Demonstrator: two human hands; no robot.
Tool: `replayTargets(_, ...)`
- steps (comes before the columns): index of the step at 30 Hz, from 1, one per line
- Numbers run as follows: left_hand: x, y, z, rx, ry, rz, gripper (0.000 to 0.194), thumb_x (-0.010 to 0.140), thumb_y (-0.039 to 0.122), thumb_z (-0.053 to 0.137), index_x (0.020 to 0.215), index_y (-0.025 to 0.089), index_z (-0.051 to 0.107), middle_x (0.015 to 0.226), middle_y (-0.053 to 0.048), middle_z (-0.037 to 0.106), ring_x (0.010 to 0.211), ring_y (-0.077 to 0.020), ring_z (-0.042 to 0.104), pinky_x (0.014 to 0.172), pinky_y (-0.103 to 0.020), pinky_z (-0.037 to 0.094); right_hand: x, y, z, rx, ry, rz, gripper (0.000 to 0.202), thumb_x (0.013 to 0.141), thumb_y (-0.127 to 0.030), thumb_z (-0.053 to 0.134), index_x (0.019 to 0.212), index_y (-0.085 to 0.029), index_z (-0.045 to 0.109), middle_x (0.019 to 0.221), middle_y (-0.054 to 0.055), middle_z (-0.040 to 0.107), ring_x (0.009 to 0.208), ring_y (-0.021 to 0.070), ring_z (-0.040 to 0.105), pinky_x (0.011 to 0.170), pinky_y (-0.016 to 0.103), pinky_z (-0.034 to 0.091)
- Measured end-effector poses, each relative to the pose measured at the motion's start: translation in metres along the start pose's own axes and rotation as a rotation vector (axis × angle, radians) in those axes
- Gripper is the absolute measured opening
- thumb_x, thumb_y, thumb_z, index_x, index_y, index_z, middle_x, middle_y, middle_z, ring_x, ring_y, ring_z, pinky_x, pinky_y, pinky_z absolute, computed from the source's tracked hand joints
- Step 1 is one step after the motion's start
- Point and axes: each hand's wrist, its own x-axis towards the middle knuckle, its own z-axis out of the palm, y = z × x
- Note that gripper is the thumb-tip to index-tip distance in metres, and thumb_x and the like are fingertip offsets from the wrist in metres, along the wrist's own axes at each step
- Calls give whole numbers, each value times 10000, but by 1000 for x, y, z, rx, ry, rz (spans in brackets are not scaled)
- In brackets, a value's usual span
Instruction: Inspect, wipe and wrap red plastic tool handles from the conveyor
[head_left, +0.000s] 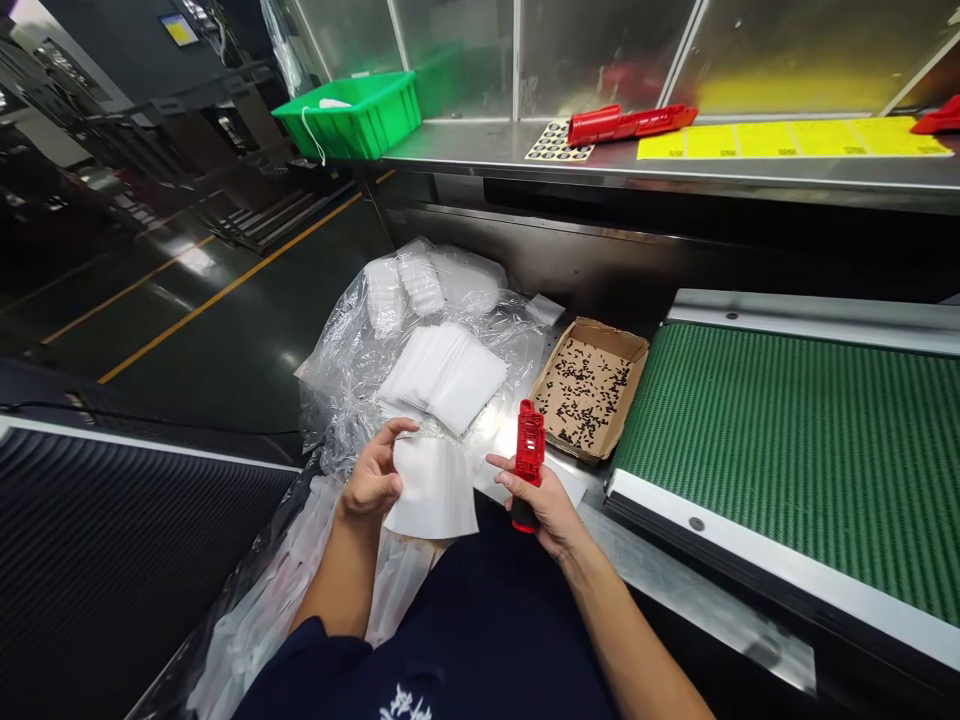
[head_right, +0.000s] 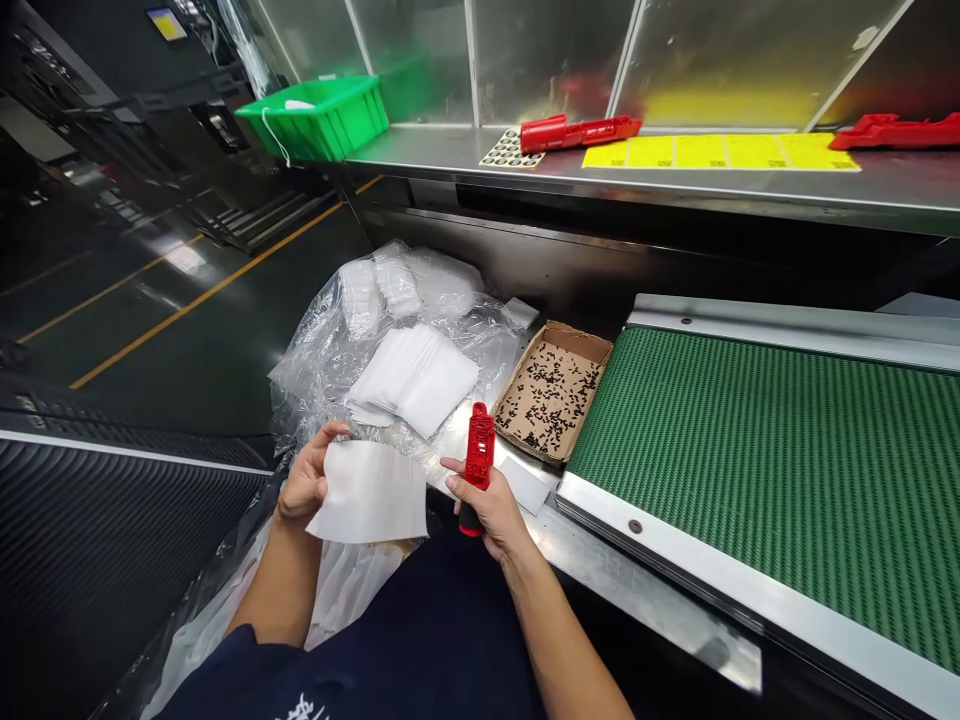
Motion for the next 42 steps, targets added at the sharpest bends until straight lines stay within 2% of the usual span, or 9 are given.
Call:
replayTargets(2, 0, -1, -3, -1, 16, 10, 618, 612, 413, 918, 1110, 248, 590, 546, 53, 557, 426, -101, 491, 438, -158, 421, 2, 2, 1, 25, -12, 11, 450, 519, -410, 893, 826, -161, 678, 1121, 113, 707, 588, 96, 545, 497, 242, 436)
replayTargets(5, -1, -2, -7, 3, 37, 24, 597, 607, 420, 918, 1081, 254, 595, 551, 51, 564, 425, -102, 498, 434, -156, 427, 4, 3, 1, 57, -25, 36, 456, 486, -393, 902, 774, -163, 634, 934, 87, 719, 622, 122, 554, 496, 239, 427)
replayTargets(10, -2, -9, -21, 38, 132, 36, 658, 559, 459, 929, 1083, 242, 596, 619, 30, 610, 467, -124, 552, 439, -167, 446, 2, 2, 1, 89, 17, 53, 450, 452, -348, 888, 747, -177, 594, 598, -48, 541, 542, 95, 467, 488, 219, 359)
replayTargets(17, -1, -18, -53, 137, 221, -10, 695, 540, 474, 922, 1099, 228, 591, 634, 38, 586, 489, -110, 540, 487, -171, 456, 0, -5, -8, 74, 128, 21, 467, 426, -318, 853, 779, -184, 578, 598, -57, 536, 546, 99, 458, 527, 227, 343)
replayTargets(25, 4, -4, -69, 437, 263, -185, 562, 529, 416, 891, 965, 162, 645, 696, -11, 618, 604, -151, 595, 546, -213, 484, 5, -2, -11, -34, 195, -129, 550, 474, -420, 870, 864, -202, 550, 604, -58, 561, 532, 121, 470, 517, 255, 353)
replayTargets(28, 10, -7, -53, 588, 337, -194, 364, 608, 361, 838, 859, 175, 651, 661, 10, 586, 603, -147, 580, 518, -201, 466, 4, -4, -5, -104, 207, -181, 557, 477, -427, 875, 861, -201, 541, 586, -61, 562, 525, 127, 476, 523, 266, 367)
replayTargets(30, 12, -17, -29, 646, 356, -198, 293, 677, 398, 791, 797, 179, 638, 605, 22, 551, 534, -139, 549, 461, -199, 438, 2, -6, 1, -154, 213, -207, 542, 487, -424, 873, 852, -204, 539, 571, -64, 557, 513, 127, 474, 525, 271, 371)
replayTargets(36, 19, -57, 51, 573, 179, -273, 434, 670, 533, 786, 823, 161, 623, 655, -3, 604, 532, -155, 571, 364, -204, 445, -8, 0, 18, -299, 216, -277, 447, 596, -449, 800, 880, -215, 547, 608, -48, 573, 539, 141, 504, 554, 283, 421)
replayTargets(42, 24, -64, 54, 524, 178, -247, 377, 729, 522, 698, 754, 150, 642, 683, -33, 639, 608, -178, 623, 496, -262, 565, -10, 5, 12, -303, 232, -274, 457, 624, -489, 755, 901, -212, 519, 627, -38, 579, 463, 122, 441, 487, 284, 402)
